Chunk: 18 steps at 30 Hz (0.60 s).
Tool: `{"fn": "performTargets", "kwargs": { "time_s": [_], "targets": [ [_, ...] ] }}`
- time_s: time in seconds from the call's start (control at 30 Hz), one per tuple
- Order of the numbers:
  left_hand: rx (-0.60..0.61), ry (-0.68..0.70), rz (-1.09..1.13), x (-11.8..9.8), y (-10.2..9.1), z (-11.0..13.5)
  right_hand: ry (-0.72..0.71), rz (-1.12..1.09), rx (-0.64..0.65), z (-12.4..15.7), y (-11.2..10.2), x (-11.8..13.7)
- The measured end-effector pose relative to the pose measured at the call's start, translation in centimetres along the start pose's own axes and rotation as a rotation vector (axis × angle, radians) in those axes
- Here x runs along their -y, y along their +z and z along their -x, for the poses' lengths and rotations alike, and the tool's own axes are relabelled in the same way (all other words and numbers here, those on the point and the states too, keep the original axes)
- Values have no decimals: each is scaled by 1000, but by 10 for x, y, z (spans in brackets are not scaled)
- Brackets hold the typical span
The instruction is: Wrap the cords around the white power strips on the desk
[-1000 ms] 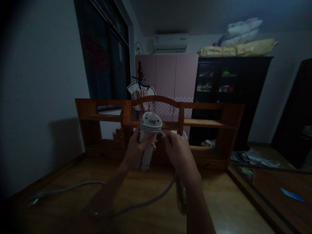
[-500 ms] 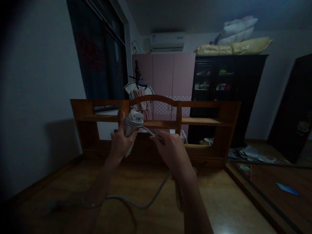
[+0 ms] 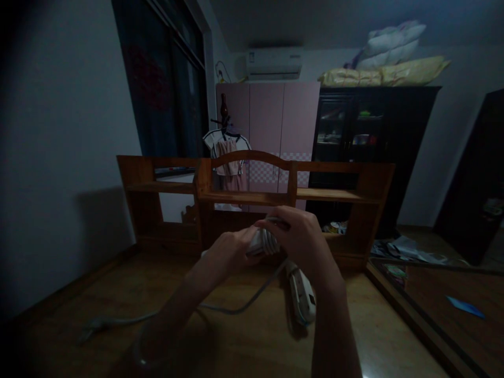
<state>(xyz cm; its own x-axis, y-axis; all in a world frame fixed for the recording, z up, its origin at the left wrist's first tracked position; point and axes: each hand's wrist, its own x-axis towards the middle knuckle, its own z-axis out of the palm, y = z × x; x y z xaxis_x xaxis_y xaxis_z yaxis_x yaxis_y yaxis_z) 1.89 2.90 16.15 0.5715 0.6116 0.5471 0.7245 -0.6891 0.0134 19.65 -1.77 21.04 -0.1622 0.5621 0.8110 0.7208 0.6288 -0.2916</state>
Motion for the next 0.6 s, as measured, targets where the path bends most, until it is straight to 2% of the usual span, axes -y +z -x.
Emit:
{"fn": "performTargets", "kwargs": {
  "time_s": [0.13,0.27,0.43,0.53,0.6],
  "targets": [
    [23,181,-53,-8,-12,4,148,-153,119,2,-13,-19],
    [-19,285,-219,-10,-27,10,197,-315,268,2,-16,-30],
    [-157,394,-314,-24,-39,19,233,-680,395,3,-11,-45],
    [-280,494,-239,-35,-44,26,200,-954,418,6,-9,-51],
    [-345,506,-138,-40,-46,29,182,-1024,411,8,-9,-53]
  ]
}}
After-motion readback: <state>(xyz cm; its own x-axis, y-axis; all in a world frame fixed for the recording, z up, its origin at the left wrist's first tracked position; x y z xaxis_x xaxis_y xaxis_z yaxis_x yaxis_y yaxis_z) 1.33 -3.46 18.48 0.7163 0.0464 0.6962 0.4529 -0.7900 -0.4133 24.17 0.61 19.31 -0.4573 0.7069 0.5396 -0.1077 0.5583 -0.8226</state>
